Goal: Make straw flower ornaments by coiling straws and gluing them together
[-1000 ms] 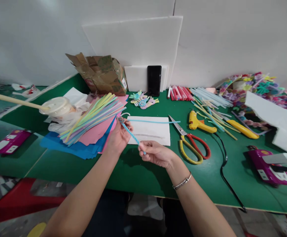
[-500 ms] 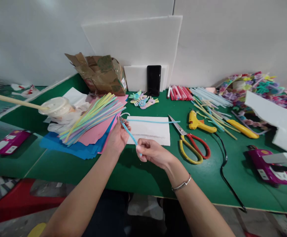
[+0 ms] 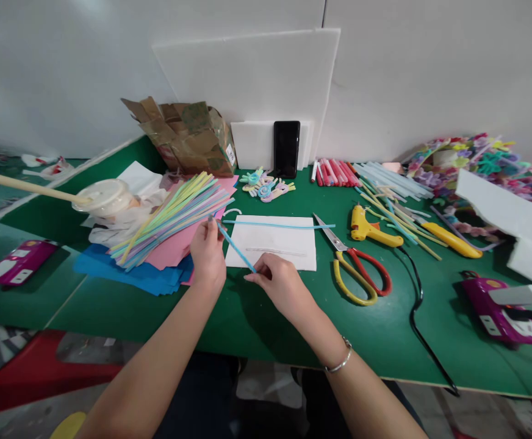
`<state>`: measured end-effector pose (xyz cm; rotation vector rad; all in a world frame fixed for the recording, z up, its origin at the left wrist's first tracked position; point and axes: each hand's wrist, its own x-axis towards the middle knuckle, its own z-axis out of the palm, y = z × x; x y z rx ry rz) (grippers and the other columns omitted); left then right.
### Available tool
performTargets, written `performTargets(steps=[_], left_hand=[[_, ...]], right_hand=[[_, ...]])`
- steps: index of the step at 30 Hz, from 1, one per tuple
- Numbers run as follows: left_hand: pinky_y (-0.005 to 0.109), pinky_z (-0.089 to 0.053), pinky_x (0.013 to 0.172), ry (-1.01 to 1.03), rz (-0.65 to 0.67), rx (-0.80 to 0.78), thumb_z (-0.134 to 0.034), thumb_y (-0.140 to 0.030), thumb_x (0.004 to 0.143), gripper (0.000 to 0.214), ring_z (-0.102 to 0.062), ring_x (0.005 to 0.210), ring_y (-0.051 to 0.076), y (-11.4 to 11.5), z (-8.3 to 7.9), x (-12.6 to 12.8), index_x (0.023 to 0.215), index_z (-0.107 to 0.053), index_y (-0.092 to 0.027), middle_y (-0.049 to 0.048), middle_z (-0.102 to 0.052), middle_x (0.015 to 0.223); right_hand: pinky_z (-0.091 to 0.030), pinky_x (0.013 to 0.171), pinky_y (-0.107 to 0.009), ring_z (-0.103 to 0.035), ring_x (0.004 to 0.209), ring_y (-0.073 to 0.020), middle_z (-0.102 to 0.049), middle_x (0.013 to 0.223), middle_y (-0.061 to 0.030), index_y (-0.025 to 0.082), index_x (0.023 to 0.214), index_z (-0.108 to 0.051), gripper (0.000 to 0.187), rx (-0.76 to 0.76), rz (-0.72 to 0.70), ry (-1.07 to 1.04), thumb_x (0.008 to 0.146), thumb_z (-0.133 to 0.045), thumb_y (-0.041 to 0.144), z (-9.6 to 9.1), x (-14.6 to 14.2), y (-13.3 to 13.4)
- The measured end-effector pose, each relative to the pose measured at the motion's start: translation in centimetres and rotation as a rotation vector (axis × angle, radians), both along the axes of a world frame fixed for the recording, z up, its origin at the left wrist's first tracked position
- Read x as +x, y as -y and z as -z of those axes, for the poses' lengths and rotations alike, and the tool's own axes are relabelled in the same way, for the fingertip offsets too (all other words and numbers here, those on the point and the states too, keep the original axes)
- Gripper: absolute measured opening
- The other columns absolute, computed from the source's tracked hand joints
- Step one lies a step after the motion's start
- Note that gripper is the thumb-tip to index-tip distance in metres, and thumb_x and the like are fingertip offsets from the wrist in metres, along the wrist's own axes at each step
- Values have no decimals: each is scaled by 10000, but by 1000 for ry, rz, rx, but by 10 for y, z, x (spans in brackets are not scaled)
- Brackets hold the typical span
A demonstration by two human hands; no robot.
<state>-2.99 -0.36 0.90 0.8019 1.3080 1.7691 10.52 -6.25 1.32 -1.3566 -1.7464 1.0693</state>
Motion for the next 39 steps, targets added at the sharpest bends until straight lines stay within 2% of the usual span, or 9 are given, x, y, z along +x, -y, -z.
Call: performTargets(steps=[5,10,13,16,23,27,31,35,39], left_hand=[[213,-332,551,26,-53,-35,-596,-425,761,349,-409,536,78,0,3,-1,582,-434,-173,-52,-400,549],[222,-373,618,128,-92,-131,-566,-358,791,297,-456,577,82,-1,3,-4,592,-447,-173,-46,-439,578],[226,-386,636,193,-91,-183,-586,-357,774,289,-473,592,83,-3,5,-6,594,-454,-173,-47,-450,584],[223,-392,631,214,-98,-204,-610,-374,750,304,-477,594,83,-4,7,-7,585,-455,-171,-48,-450,575],[213,-396,616,243,-95,-197,-626,-376,741,308,-477,578,72,-3,7,-6,589,-459,-166,-48,-458,572],[219,-388,619,188,-100,-182,-619,-393,747,324,-471,564,74,-2,5,-5,580,-456,-168,-51,-458,560],[219,-372,597,45,-51,-181,-587,-378,777,295,-473,559,82,-3,5,-3,596,-483,-169,-38,-496,570],[228,-368,595,-172,51,-84,-579,-353,783,260,-509,593,107,-2,7,-1,606,-517,-173,-18,-537,587],[238,-378,614,-387,132,-7,-596,-287,765,192,-540,615,133,0,7,2,612,-541,-184,-9,-565,596]], right_hand=[[-370,526,-225,-475,558,-107,-511,621,39,191,687,-513,165,226,49,138,740,-650,118,3,-2,1],[-430,580,-257,-555,642,-143,-585,754,-20,189,838,-557,8,473,71,271,842,-553,194,9,-4,5],[-458,654,-294,-579,756,-182,-597,805,-55,186,927,-557,107,610,55,362,895,-464,226,11,-4,6],[-467,664,-300,-574,759,-184,-583,788,-58,180,948,-554,131,664,44,373,905,-442,234,12,-4,7],[-470,664,-295,-566,753,-179,-568,780,-49,191,926,-557,97,649,58,313,890,-473,224,12,-5,5],[-465,638,-278,-564,691,-155,-581,759,-33,199,907,-574,85,608,107,234,874,-505,237,10,-2,3],[-449,566,-253,-533,573,-123,-567,640,11,200,807,-594,82,417,298,45,812,-584,282,1,12,-5],[-433,532,-266,-524,526,-125,-570,569,12,177,720,-606,157,232,456,-137,754,-617,330,-7,33,-16],[-455,564,-292,-548,547,-139,-581,573,5,173,723,-616,160,218,543,-216,738,-618,332,-5,50,-23]])
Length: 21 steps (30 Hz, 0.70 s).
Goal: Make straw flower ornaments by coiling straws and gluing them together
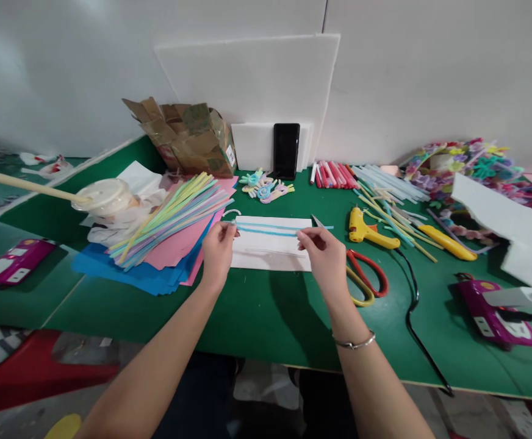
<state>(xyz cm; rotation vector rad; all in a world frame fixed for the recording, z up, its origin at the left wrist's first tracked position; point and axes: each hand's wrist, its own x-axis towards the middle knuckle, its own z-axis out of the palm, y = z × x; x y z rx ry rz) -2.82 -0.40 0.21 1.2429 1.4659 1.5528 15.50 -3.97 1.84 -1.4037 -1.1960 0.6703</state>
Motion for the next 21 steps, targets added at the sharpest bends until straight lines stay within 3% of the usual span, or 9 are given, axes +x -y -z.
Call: performTargets(steps=[5,9,12,15,18,21], left_hand=[[241,-350,564,-185,111,-101,-581,-231,755,231,-514,562,137,-2,1,-2,539,-509,-189,-9,-554,546],[228,-355,515,68,297,-428,-629,-290,704,264,-522,509,123,-8,2,-9,496,-526,-165,7,-543,505],[219,-358,496,189,340,-547,-673,-309,658,243,-529,499,116,-11,2,-13,515,-559,-150,11,-539,506],[218,-365,512,138,289,-466,-667,-308,670,243,-540,521,116,-10,0,-12,509,-562,-158,15,-563,532],[226,-387,571,19,274,-282,-642,-257,690,196,-557,575,126,-10,-1,-11,524,-579,-175,20,-603,569],[238,-391,601,-113,267,-189,-634,-183,669,161,-556,578,139,-10,2,-11,515,-589,-188,10,-610,551]], right_hand=[[-468,598,-318,-563,607,-158,-599,656,-14,198,691,-599,105,114,-24,279,768,-590,269,-1,13,1],[-471,637,-328,-576,670,-166,-610,691,-14,226,707,-623,151,303,-140,525,821,-525,214,-8,22,5],[-476,679,-339,-591,710,-169,-630,727,-19,240,743,-640,181,383,-201,577,846,-494,207,-11,24,7],[-488,679,-346,-599,705,-175,-638,734,-24,233,722,-636,129,313,-120,466,815,-549,248,-12,19,5],[-498,587,-335,-591,583,-167,-619,640,-16,203,709,-631,129,114,25,183,737,-629,329,-5,14,-1],[-502,582,-336,-602,550,-174,-616,574,-16,174,698,-638,221,-82,32,-12,670,-661,392,9,13,-9]])
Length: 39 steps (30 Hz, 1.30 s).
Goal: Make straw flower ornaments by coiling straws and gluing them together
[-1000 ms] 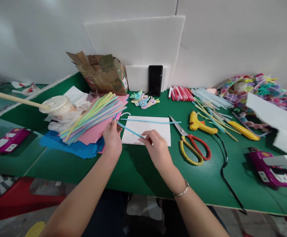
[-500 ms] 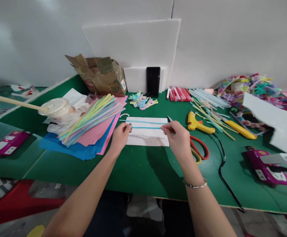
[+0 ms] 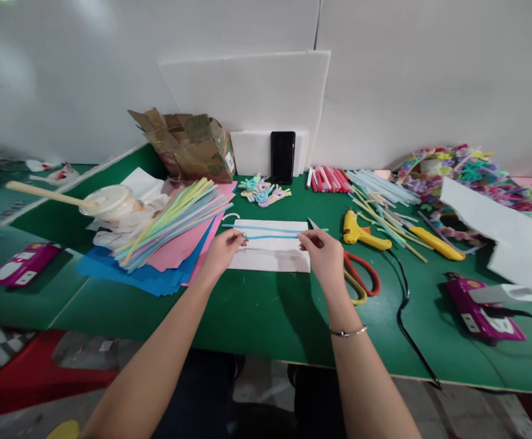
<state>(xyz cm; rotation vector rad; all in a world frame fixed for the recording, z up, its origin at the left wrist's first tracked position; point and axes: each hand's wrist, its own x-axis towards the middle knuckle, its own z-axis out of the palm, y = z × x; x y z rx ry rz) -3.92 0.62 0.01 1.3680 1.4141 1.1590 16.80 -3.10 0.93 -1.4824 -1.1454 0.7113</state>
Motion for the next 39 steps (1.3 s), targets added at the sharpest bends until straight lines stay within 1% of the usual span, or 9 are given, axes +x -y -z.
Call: performTargets(steps=[6,11,14,18,21,23,25,29,39], left_hand=[[248,-407,577,-120,81,77,-631,-154,652,100,-585,596,164,2,6,0,573,-619,-214,0,-631,575],[262,-395,626,-533,248,291,-629,-111,709,107,-599,726,176,11,0,-3,664,-623,-208,14,-651,727],[287,-378,656,-815,278,417,-600,-127,768,86,-581,784,186,16,-1,-5,720,-613,-197,29,-646,763],[313,-367,698,-1026,252,567,-523,-153,838,114,-559,804,187,19,1,-3,771,-607,-192,38,-638,784],[315,-363,715,-1024,252,671,-478,-180,871,144,-554,795,181,23,1,2,798,-602,-195,34,-637,777],[312,-363,718,-981,222,707,-454,-195,886,159,-556,794,180,27,2,6,810,-593,-194,30,-641,781],[305,-368,715,-911,159,693,-453,-200,888,159,-559,775,172,30,3,11,789,-578,-192,21,-635,757],[296,-386,695,-816,30,576,-509,-200,858,124,-562,744,164,33,8,17,742,-553,-189,7,-626,731],[302,-450,783,-995,263,658,-484,-121,853,151,-582,870,182,31,9,18,929,-606,-168,39,-652,878]], right_hand=[[-501,600,-346,-592,536,-165,-628,589,-27,158,687,-640,300,-69,42,-62,618,-662,449,22,4,-8],[-503,625,-363,-589,547,-175,-605,566,-22,154,698,-636,260,-74,3,-40,649,-646,409,16,9,-9],[-495,702,-416,-614,666,-219,-640,696,-77,151,722,-651,188,2,-3,200,713,-619,336,8,8,-5],[-392,895,-508,-505,1081,-303,-592,1121,-151,185,902,-681,167,302,97,666,800,-569,255,0,-7,6],[-395,894,-486,-535,1048,-272,-603,1139,-120,218,957,-666,172,401,-74,814,832,-551,246,-1,-23,12],[-360,939,-477,-593,913,-227,-663,999,-74,226,915,-668,156,410,-186,863,855,-524,233,1,-32,13],[-355,947,-448,-608,788,-190,-682,830,-40,214,878,-665,178,392,-222,864,878,-487,219,3,-38,14],[-408,871,-383,-587,726,-191,-659,726,-49,169,844,-669,187,377,-169,894,875,-488,208,6,-40,15],[-371,912,-371,-559,737,-183,-628,719,-27,200,821,-669,193,377,-211,1036,868,-488,154,9,-35,13]])
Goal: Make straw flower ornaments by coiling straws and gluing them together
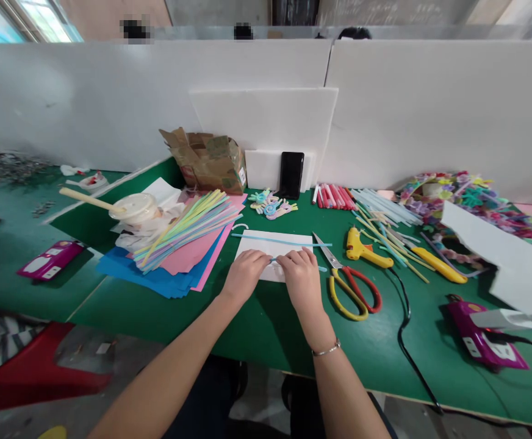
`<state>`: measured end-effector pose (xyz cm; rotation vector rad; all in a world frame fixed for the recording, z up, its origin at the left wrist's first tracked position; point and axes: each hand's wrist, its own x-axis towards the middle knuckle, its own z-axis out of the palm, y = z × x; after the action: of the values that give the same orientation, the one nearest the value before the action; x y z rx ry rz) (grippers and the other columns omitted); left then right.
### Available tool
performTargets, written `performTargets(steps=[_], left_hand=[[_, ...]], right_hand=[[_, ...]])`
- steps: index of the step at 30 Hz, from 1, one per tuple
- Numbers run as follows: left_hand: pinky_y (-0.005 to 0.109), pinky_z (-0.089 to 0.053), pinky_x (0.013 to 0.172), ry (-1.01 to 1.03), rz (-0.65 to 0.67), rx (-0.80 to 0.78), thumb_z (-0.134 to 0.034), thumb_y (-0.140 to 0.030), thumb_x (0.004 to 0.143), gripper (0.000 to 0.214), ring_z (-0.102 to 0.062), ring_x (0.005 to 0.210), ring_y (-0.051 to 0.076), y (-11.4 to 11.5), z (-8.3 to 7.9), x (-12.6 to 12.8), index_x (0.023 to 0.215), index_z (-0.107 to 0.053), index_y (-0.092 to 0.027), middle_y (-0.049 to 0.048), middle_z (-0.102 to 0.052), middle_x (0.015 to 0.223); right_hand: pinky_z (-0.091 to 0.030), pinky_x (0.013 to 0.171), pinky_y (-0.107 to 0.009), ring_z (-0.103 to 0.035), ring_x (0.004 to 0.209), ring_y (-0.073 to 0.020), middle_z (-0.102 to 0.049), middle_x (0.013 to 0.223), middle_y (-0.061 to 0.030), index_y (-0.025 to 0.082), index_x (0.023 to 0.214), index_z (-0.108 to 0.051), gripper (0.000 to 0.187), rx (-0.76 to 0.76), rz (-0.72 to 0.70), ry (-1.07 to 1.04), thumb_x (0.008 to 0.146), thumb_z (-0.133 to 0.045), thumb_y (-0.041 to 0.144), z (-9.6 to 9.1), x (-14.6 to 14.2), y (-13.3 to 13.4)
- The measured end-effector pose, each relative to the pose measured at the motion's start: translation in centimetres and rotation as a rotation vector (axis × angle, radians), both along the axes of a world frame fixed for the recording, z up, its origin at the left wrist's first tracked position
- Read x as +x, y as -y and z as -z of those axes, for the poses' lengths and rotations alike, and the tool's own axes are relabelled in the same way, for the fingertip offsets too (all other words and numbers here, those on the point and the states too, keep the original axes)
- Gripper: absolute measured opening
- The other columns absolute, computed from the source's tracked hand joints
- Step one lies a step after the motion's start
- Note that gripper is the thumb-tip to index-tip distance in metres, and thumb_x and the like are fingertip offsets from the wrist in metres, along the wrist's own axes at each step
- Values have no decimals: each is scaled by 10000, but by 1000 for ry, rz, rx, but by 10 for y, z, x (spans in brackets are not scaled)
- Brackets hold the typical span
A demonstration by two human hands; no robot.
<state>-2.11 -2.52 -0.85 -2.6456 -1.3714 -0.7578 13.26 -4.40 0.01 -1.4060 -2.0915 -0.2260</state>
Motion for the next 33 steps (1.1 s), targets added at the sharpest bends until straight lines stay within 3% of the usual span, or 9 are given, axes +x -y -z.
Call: performTargets(steps=[4,11,19,23,28,30,33], left_hand=[[309,-473,727,0,-99,-56,-469,-118,856,163,-601,811,193,2,-2,5,898,-621,-162,50,-659,834],[238,-493,674,497,-297,-233,-559,-102,797,111,-639,720,139,5,-13,17,852,-619,-178,15,-682,791],[275,-492,681,422,-239,-263,-535,-76,790,155,-645,780,176,9,-15,20,868,-615,-183,41,-681,834],[272,-494,682,636,-285,-286,-569,-83,755,101,-643,718,162,7,-16,22,774,-621,-168,36,-684,763],[236,-506,651,992,-383,-461,-593,-140,726,50,-644,681,137,4,-18,25,729,-630,-173,13,-682,715],[232,-508,664,1022,-336,-512,-588,-137,718,77,-646,691,135,3,-18,24,753,-645,-175,11,-684,729],[238,-507,708,973,-162,-582,-573,-111,712,153,-651,702,133,2,-18,19,806,-668,-186,9,-688,758]], right_hand=[[-380,907,-357,-553,719,-172,-624,707,-20,196,822,-668,185,47,-21,-4,870,-492,164,0,-3,-1],[-400,873,-340,-560,715,-173,-643,700,-29,165,820,-655,171,156,-27,-111,874,-493,178,-3,-9,0],[-416,741,-329,-552,738,-193,-646,717,-40,172,837,-654,173,123,-7,-126,877,-485,176,-3,-3,0],[-418,736,-331,-558,746,-204,-645,701,-45,164,806,-659,167,113,11,-137,866,-506,191,-2,-5,0],[-433,701,-320,-580,722,-197,-652,695,-49,171,790,-667,183,67,13,-242,867,-507,214,0,-12,0],[-441,674,-314,-585,693,-191,-654,693,-51,175,808,-674,202,24,20,-310,874,-489,224,1,-11,0],[-458,655,-307,-597,688,-189,-673,725,-57,183,845,-683,210,-60,30,-417,873,-481,230,1,-5,1]])
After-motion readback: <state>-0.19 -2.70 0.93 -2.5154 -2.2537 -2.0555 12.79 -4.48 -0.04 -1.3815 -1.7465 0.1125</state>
